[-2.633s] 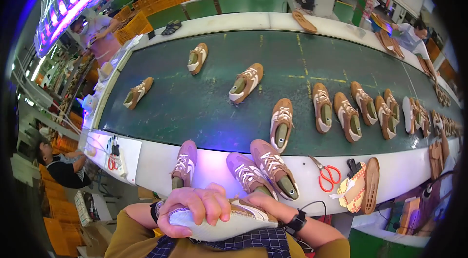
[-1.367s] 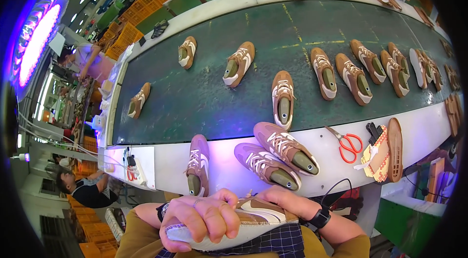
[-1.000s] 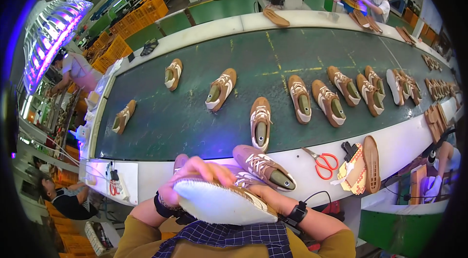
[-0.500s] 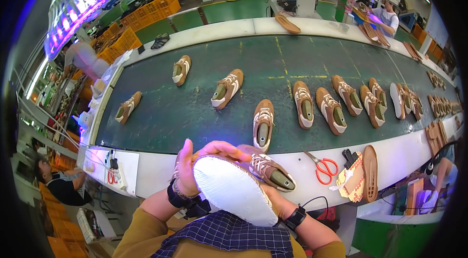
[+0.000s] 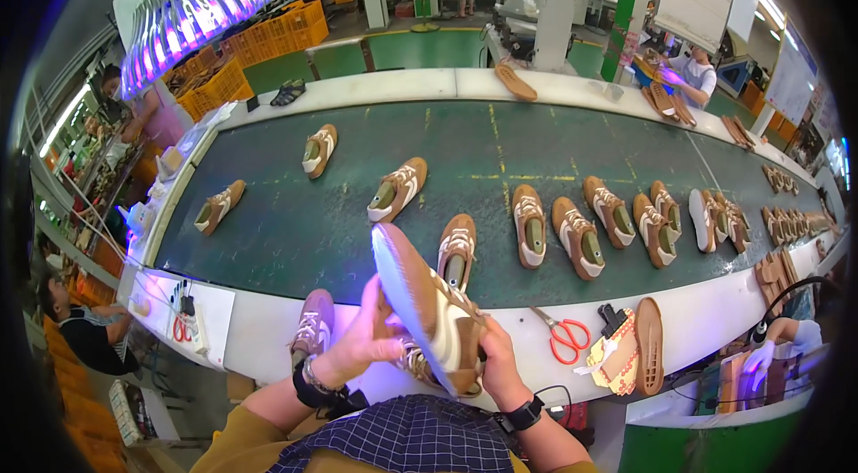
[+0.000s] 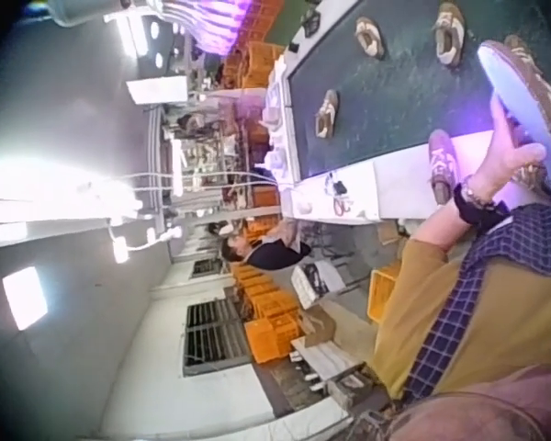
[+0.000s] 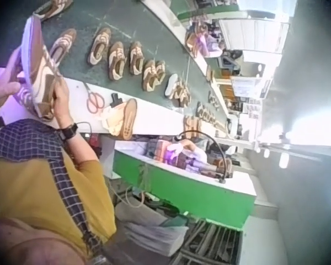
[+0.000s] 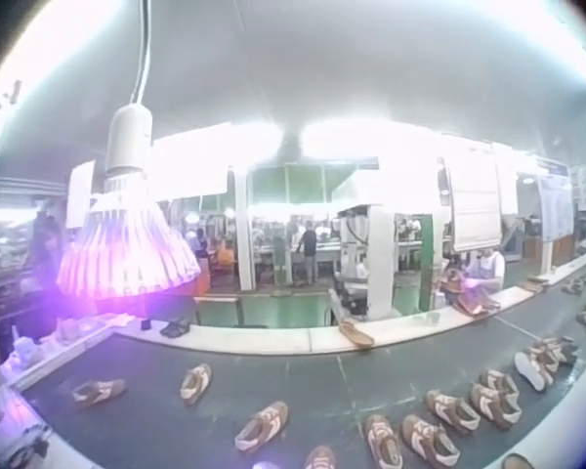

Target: Inspecting and arranging shoes on a conveyor belt in a factory setting.

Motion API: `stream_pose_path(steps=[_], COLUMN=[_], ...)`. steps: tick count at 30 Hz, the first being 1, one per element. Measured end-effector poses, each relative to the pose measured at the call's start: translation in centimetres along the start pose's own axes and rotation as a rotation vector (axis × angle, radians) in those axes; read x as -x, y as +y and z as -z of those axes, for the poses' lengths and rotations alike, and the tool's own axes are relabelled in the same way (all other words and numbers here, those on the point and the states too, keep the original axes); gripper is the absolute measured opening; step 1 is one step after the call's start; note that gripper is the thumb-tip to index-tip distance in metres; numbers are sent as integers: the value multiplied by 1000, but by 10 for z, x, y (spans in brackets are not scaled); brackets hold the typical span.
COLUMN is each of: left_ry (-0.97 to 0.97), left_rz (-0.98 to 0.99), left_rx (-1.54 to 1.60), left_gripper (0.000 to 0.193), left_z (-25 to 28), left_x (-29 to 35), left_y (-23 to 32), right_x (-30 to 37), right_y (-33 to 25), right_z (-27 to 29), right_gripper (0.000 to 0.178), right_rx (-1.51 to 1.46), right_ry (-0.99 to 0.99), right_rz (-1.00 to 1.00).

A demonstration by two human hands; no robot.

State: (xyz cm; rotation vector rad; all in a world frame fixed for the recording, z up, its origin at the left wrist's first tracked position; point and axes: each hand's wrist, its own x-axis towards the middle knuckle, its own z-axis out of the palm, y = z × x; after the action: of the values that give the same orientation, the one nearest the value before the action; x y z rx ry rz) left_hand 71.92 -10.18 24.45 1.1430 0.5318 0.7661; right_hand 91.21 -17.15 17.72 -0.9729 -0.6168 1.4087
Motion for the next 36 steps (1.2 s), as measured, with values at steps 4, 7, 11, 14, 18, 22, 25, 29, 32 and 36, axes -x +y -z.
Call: stream_pose_path(steps=[4,7,11,14,18,22,25,29,32,36], left_ry=[23,73,-18,-114,-102,-39,76,39,78,197], left_rz=[36,2,52,125,142,200,109,65,226,213], left_rx=[310,503,686,753,739,770,656,466,357,493], left_gripper=[85,69,68,71,69,65,65,67,65,59], left_z=[5,27,28,31,32,28,27,23,28,33], left_x=[-11,-24,-31,-41,-47,-47,-43,-21,4,29], left_y=[-18,-50,-57,-68,-88,-92,-93,-88,-96,-125], right_x=[9,6,4,4,5,5,6,2,1,-2], right_y=[-9,8,6,3,11,10,21,23,24,35], right_z=[-10,1,10,4,2,3,6,6,2,6], right_gripper=[32,59,99,118,126,121,114,110,109,103], right_rx=[328,725,854,574,536,529,479,505,422,607], right_ry=[35,-96,-119,-358,-415,-418,-398,-359,-352,-523], right_rz=[222,392,362,202,147,117,104,94,0,19])
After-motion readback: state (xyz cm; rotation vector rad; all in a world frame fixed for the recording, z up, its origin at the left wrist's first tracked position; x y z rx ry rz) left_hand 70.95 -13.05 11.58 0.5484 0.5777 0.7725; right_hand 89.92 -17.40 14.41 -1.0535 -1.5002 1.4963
